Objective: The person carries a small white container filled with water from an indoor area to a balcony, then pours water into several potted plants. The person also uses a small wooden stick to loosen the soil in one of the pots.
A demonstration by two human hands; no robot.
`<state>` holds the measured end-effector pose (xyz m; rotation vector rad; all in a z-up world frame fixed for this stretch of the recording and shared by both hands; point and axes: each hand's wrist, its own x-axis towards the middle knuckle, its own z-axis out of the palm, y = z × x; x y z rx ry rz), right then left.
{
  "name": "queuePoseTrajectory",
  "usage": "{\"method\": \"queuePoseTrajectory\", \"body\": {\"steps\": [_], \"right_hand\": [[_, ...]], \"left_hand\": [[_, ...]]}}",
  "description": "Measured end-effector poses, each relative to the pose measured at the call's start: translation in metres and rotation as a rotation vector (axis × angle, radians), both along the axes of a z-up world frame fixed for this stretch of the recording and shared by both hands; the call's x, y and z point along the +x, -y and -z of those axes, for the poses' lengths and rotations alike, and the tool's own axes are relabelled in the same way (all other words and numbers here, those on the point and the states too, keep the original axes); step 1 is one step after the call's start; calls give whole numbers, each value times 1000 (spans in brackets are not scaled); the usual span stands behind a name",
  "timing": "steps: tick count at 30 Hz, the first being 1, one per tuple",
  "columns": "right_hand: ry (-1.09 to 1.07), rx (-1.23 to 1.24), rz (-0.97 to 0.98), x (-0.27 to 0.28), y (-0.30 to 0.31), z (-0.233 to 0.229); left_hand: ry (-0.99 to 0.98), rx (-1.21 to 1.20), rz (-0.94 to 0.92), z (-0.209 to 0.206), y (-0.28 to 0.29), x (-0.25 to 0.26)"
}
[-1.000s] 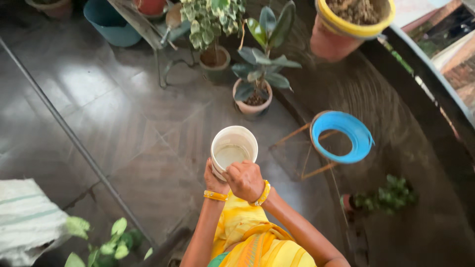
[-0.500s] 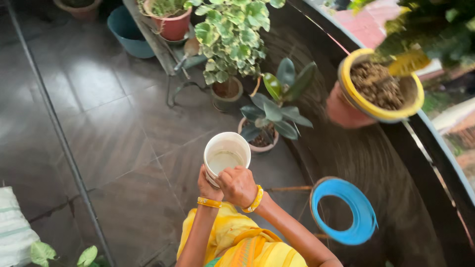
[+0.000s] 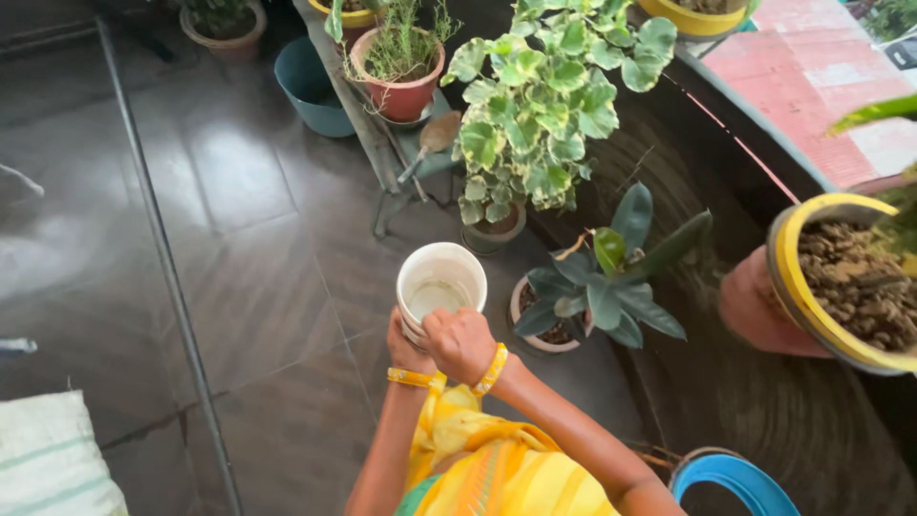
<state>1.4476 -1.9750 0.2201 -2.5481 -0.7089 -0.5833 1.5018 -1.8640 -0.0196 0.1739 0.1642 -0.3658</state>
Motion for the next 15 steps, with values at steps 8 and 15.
{"method": "queuePoseTrajectory", "body": {"steps": [8, 15], "right_hand": [[-2, 38, -45, 119, -30, 9], [-41, 35, -142, 211, -42, 12]], "left_hand": [[-109, 46, -22, -23, -41, 115], [-165, 52, -104, -27, -63, 191]]}}
